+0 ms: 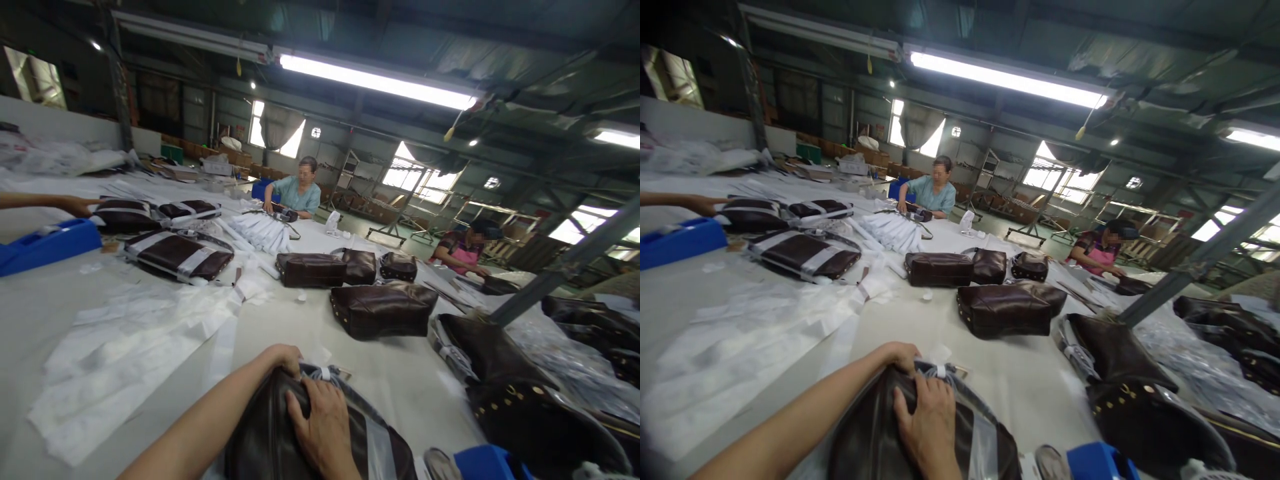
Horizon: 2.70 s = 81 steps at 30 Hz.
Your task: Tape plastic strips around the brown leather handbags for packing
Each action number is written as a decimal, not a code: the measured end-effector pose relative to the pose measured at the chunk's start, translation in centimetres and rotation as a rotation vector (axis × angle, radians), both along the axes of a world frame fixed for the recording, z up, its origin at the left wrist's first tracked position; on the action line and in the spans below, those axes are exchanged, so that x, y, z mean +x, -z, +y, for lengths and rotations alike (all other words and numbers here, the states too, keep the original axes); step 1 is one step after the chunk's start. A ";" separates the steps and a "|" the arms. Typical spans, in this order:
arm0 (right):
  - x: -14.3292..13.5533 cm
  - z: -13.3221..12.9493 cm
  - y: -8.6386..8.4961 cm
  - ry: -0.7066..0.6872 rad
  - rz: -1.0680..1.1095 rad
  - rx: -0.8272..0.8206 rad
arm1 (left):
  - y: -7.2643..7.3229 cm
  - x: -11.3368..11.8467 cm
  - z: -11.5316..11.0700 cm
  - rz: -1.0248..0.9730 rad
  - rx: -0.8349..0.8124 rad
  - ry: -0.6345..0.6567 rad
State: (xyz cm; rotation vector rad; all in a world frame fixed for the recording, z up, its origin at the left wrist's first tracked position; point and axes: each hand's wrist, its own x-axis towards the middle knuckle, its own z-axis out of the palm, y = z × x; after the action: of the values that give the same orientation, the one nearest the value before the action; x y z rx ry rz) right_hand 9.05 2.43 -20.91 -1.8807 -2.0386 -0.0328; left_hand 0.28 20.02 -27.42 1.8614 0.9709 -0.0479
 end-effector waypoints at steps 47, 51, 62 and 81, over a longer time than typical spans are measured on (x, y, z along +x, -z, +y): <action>-0.6 -0.5 -0.1 0.137 0.003 -0.010 | -4.7 -2.0 -3.8 -0.413 0.229 -0.155; -0.5 -0.6 0.2 0.128 0.040 -0.007 | -4.7 -1.0 -4.1 -0.391 0.165 -0.179; -0.4 -0.6 0.2 0.128 0.007 0.023 | -7.2 -1.3 -4.4 -0.822 -0.062 -0.404; -0.4 -0.3 0.1 0.118 -0.012 0.022 | -9.1 -4.0 -7.7 -0.438 0.224 -0.203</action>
State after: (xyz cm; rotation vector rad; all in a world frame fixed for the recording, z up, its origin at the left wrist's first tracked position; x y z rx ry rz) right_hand 8.68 2.13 -20.97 -1.9897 -1.9245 -0.0965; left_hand -3.73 12.34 -18.34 1.8539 0.8728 0.5886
